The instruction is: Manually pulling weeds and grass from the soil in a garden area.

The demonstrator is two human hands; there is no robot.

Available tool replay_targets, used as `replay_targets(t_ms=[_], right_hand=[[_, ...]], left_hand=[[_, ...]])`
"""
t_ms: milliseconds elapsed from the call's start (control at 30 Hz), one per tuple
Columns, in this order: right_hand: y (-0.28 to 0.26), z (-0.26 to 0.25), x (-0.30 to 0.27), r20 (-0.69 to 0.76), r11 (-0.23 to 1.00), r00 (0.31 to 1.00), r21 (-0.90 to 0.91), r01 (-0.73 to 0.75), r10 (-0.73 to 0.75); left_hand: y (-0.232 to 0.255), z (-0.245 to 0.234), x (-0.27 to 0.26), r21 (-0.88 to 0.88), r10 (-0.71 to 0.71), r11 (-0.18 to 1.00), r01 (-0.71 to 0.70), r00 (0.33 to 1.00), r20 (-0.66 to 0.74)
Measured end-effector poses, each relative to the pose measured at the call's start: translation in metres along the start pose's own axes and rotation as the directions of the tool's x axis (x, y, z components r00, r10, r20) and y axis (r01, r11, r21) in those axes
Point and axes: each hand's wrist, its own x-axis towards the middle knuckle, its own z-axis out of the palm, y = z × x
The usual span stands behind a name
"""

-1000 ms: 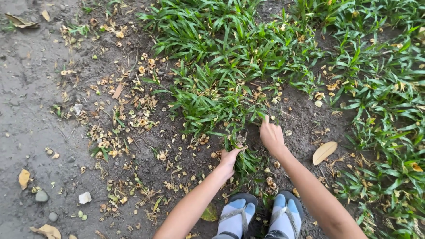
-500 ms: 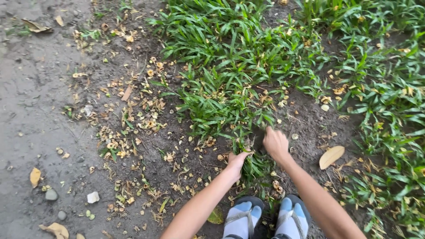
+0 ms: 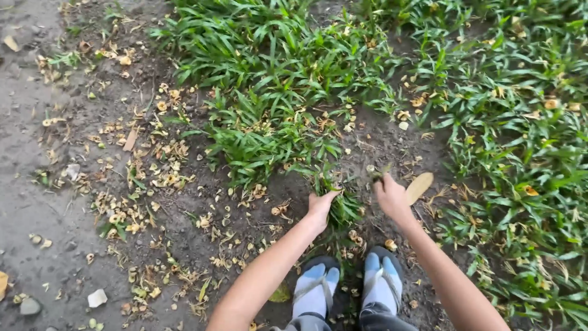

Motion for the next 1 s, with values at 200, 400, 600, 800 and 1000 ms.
replay_targets(t_ms=[200,400,600,800,1000], right_hand=[[-0.031,0.044,-0.019,0.169,0.799,0.783,0.054,0.599,-0.599],[-0.108,-0.031,-0.045,0.378,0.771,0.678,0.198,0.606,-0.630],[-0.103,0.035,0.040,0.261,0.836,0.805,0.009,0.549,-0.532],[-0.090,0.107,0.105,0.316,0.648,0.645,-0.111,0.754,-0.696],[-0.150,0.063,0.065,0.243,0.241,0.331,-0.337,0.910,-0.912]], left_hand=[[0.000,0.001,-0.018,-0.095,0.108,0.990,-0.104,0.994,0.032],[0.013,-0.039,-0.008,-0.277,0.004,0.961,-0.024,0.998,-0.069],[0.044,-0.063,-0.032,-0.242,-0.037,0.970,0.020,0.997,-0.067],[0.054,-0.075,-0.048,-0.240,-0.068,0.970,0.042,0.993,-0.099],[0.038,-0.092,-0.030,-0.243,-0.044,0.970,0.009,0.989,-0.140]])
